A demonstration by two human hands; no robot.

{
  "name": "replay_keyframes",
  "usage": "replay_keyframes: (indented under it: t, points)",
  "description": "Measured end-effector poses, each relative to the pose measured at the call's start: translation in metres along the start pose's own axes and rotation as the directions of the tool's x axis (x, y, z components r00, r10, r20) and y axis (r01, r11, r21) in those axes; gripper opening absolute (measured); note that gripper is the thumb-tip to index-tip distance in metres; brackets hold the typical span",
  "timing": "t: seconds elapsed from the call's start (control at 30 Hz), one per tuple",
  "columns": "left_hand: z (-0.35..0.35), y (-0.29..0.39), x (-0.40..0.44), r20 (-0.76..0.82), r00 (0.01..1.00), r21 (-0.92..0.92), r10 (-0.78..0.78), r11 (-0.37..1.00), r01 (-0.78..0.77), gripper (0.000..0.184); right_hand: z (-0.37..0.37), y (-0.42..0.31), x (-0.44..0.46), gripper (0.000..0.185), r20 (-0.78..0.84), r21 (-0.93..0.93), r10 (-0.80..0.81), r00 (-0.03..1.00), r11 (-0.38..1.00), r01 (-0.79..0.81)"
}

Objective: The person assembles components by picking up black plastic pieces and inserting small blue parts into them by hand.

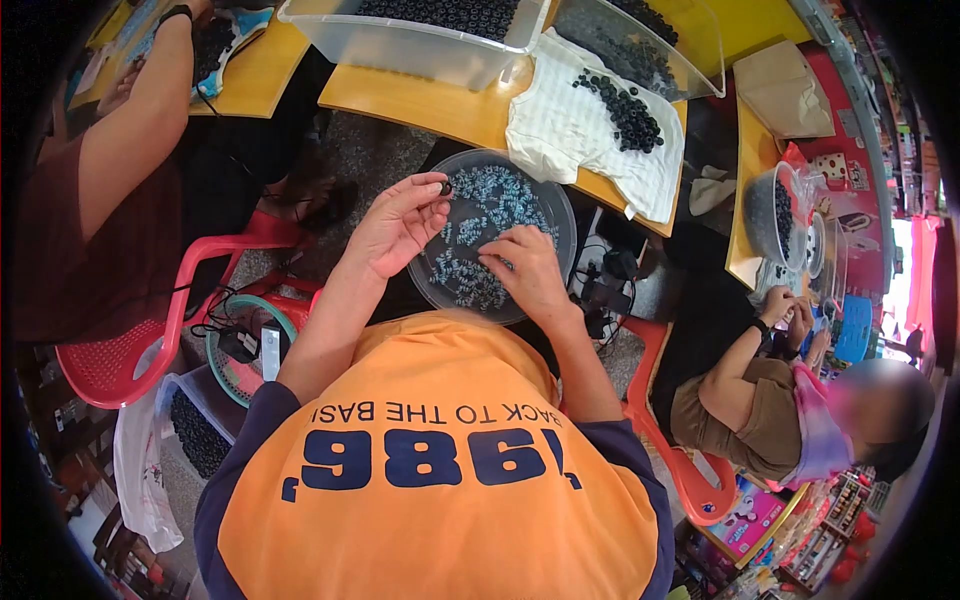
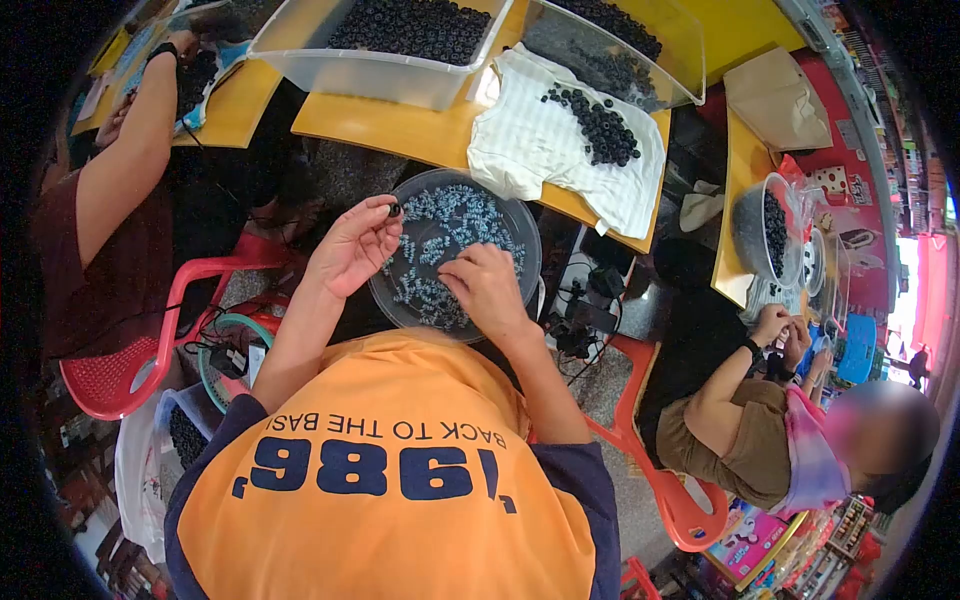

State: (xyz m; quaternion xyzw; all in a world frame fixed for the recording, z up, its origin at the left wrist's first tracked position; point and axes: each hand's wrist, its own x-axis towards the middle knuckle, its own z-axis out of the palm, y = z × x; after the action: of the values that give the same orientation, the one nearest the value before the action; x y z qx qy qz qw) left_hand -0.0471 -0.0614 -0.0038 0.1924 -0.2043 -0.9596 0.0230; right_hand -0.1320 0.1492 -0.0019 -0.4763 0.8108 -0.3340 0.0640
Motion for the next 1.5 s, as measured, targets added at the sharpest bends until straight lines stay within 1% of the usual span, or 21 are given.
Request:
replay_keyframes:
  t: [0.33, 0.57, 0.63, 0.67, 0.73, 0.77, 0.8, 0.83, 0.87, 0.9, 0.97, 1.0, 1.03, 1.1, 1.13, 1.17, 1.23, 1.27, 1.33, 1.43, 1.5]
  points:
    - [-0.005, -0.003, -0.001, -0.03, 0.999, 0.015, -0.011, 1.0, 0.011, 0.016, 0.022, -0.012, 0.009, 0.005, 0.172, -0.23, -0.089, 0.981, 0.965, 0.128]
    - [0.0, -0.007, -0.003, -0.029, 0.999, 0.067, -0.014, 0.998, 0.016, 0.016, 0.028, -0.02, 0.016, 0.002, 0.157, -0.323, -0.102, 0.982, 0.935, 0.148]
    - [0.002, -0.006, -0.004, -0.033, 0.999, 0.068, -0.024, 0.997, 0.026, 0.017, 0.019, -0.016, 0.021, 0.007, 0.109, -0.027, -0.03, 0.994, 0.999, 0.034]
    - [0.002, -0.005, -0.003, -0.019, 1.0, 0.062, -0.018, 0.998, 0.019, 0.017, 0.012, -0.015, 0.021, 0.007, 0.108, -0.03, -0.036, 0.993, 0.999, 0.039]
    - [0.002, -0.008, -0.003, -0.02, 1.0, 0.063, -0.024, 0.998, 0.025, 0.017, -0.013, -0.027, 0.024, 0.015, 0.1, 0.301, 0.275, 0.956, 0.908, -0.293]
    - [0.002, -0.011, -0.004, -0.024, 0.999, 0.066, -0.036, 0.997, 0.038, 0.017, -0.014, -0.022, 0.025, 0.015, 0.096, 0.297, 0.274, 0.957, 0.91, -0.29]
    - [0.006, -0.011, -0.004, -0.025, 0.999, 0.064, -0.048, 0.997, 0.05, 0.017, -0.016, -0.02, 0.027, 0.018, 0.069, 0.545, 0.348, 0.935, 0.772, -0.328]
    - [0.007, -0.014, -0.003, -0.019, 0.999, 0.066, -0.047, 0.997, 0.048, 0.017, -0.018, -0.02, 0.03, 0.02, 0.063, 0.753, 0.422, 0.904, 0.575, -0.321]
    - [0.007, -0.017, -0.002, -0.004, 0.999, 0.078, -0.053, 0.996, 0.053, 0.016, -0.021, -0.022, 0.03, 0.017, 0.053, 0.807, 0.455, 0.889, 0.504, -0.306]
    - [0.008, -0.02, -0.002, 0.01, 0.998, 0.091, -0.059, 0.994, 0.058, 0.016, -0.022, -0.024, 0.031, 0.017, 0.048, 0.807, 0.453, 0.89, 0.507, -0.302]
    - [0.01, -0.022, -0.002, 0.055, 0.996, 0.078, -0.076, 0.994, 0.072, 0.017, -0.024, -0.026, 0.032, 0.016, -0.073, 0.799, 0.398, 0.914, 0.572, -0.185]
    - [0.013, -0.024, -0.004, 0.047, 0.995, 0.078, -0.085, 0.994, 0.081, 0.017, -0.023, -0.026, 0.033, 0.017, -0.118, 0.737, 0.361, 0.925, 0.656, -0.162]
    - [0.015, -0.026, -0.005, 0.037, 0.995, 0.078, -0.094, 0.993, 0.091, 0.017, -0.023, -0.028, 0.033, 0.017, -0.118, 0.738, 0.358, 0.926, 0.656, -0.159]
    - [0.015, -0.028, -0.005, 0.041, 0.996, 0.054, -0.085, 0.995, 0.083, 0.017, -0.02, -0.034, 0.035, 0.019, -0.247, 0.556, 0.227, 0.942, 0.829, -0.054]
    - [0.017, -0.029, -0.006, 0.029, 0.996, 0.043, -0.085, 0.996, 0.084, 0.017, -0.017, -0.034, 0.037, 0.019, -0.32, 0.492, 0.173, 0.931, 0.87, 0.007]
    - [0.018, -0.029, -0.007, 0.018, 0.996, 0.031, -0.086, 0.996, 0.085, 0.017, -0.017, -0.035, 0.037, 0.019, -0.321, 0.492, 0.172, 0.931, 0.871, 0.008]
    - [0.019, -0.03, -0.007, 0.006, 0.997, 0.017, -0.079, 0.997, 0.079, 0.017, -0.019, -0.038, 0.037, 0.02, -0.361, 0.289, 0.075, 0.93, 0.957, 0.035]
    - [0.019, -0.03, -0.007, -0.006, 0.997, 0.004, -0.073, 0.997, 0.073, 0.017, -0.019, -0.038, 0.037, 0.02, -0.363, 0.288, 0.074, 0.929, 0.957, 0.036]
    - [0.018, -0.034, -0.007, -0.02, 0.998, -0.014, -0.064, 0.998, 0.064, 0.017, -0.017, -0.036, 0.035, 0.022, -0.379, 0.09, -0.091, 0.921, 0.987, 0.135]
    - [0.019, -0.036, -0.007, -0.062, 0.997, -0.022, -0.046, 0.999, 0.045, 0.018, -0.012, -0.039, 0.032, 0.025, -0.383, -0.036, -0.179, 0.906, 0.983, 0.179]
    - [0.019, -0.038, -0.006, -0.076, 0.996, -0.014, -0.048, 0.999, 0.047, 0.019, -0.017, -0.04, 0.029, 0.03, -0.351, -0.039, -0.159, 0.923, 0.987, 0.155]
